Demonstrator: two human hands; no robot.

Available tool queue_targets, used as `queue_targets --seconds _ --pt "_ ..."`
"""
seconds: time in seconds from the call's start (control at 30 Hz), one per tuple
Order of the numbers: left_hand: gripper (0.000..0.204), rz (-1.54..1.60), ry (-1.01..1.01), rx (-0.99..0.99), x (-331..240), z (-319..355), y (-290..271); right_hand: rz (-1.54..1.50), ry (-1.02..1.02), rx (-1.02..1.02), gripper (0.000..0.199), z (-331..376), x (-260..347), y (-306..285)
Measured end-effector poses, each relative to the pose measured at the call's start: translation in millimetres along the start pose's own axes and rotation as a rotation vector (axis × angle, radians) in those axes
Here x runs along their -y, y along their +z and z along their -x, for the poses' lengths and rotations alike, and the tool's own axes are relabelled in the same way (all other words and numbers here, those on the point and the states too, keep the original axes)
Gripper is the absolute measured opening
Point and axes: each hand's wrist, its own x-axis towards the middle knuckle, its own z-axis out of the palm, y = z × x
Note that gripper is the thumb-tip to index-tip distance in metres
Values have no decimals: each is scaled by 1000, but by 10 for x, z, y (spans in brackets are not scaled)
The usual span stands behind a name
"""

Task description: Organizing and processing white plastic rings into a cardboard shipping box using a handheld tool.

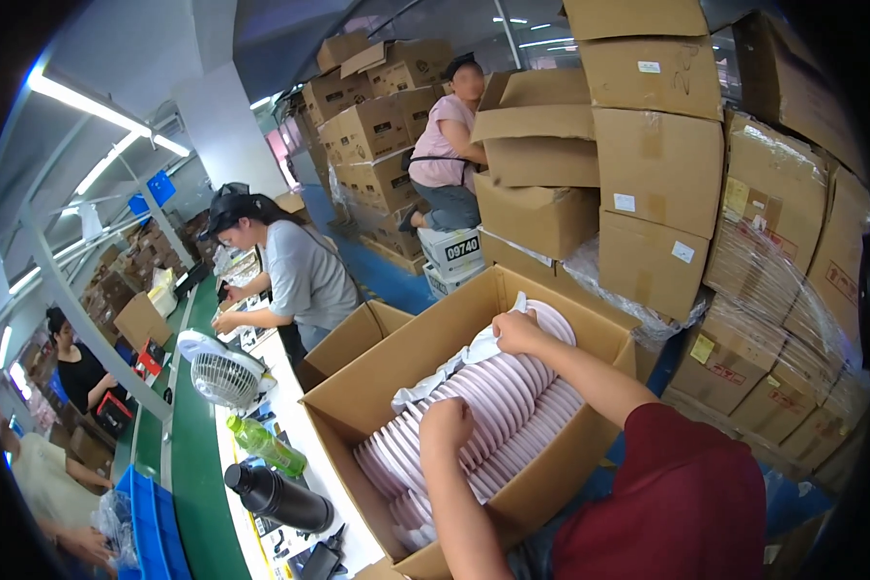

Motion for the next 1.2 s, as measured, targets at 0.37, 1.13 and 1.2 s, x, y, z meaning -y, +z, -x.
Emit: queue_targets --seconds 0.37,1.13,1.2 --pt "21 -44 -32 -32 -53 -93 -7 -332 -376 -327 23 32 429 -257" --pt "34 370 197 -689 191 11 144 -1265 -914 740 100 931 3747 262" --pt "29 339 209 -731 171 -3 74 -1354 -941 610 87 737 3478 -60"
